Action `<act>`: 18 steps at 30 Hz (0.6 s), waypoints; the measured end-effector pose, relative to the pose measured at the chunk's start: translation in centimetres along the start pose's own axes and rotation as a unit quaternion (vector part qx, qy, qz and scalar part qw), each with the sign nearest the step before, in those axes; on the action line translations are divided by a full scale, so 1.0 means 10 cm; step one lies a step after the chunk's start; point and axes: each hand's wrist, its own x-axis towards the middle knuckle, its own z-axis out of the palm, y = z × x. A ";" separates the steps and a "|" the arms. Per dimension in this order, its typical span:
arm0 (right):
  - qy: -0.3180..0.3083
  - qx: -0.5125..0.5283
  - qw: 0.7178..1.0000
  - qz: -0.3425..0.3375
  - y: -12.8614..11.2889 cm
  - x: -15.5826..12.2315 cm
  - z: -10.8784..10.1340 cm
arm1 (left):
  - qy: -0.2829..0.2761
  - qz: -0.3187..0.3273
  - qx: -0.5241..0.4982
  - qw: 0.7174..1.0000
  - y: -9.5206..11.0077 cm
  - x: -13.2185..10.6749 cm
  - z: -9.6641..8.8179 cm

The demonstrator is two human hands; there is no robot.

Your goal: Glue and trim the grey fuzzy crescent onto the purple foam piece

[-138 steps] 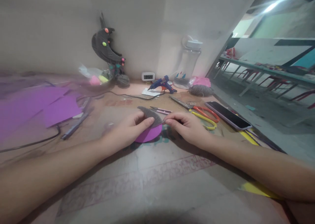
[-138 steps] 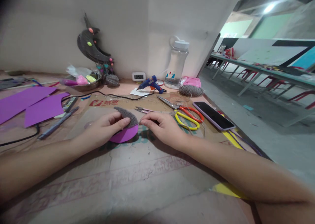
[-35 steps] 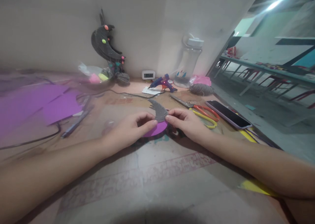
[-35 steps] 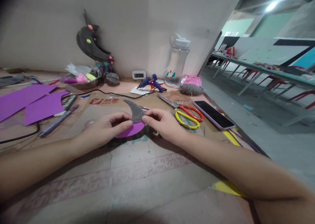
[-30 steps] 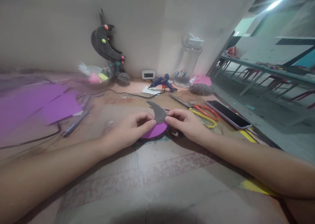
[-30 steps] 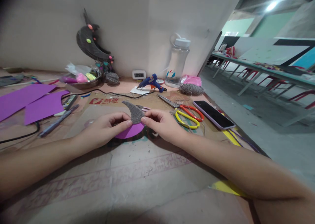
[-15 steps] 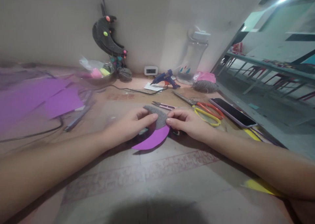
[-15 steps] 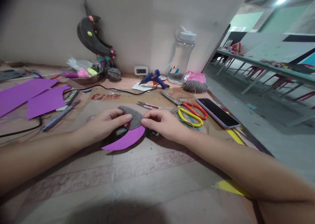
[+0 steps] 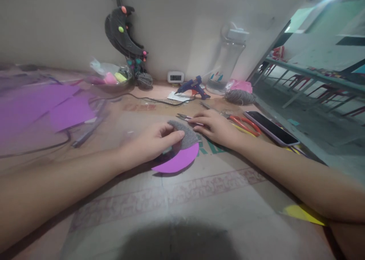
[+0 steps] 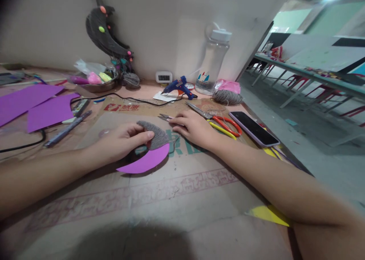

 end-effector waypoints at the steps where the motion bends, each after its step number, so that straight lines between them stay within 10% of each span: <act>1: 0.002 -0.004 1.000 -0.006 -0.02 0.00 0.01 | 0.002 0.000 0.003 1.000 0.00 0.00 0.00; 18: 0.189 0.076 0.972 0.120 -0.22 -0.10 -0.31 | 0.014 0.001 0.004 1.000 -0.05 0.00 -0.02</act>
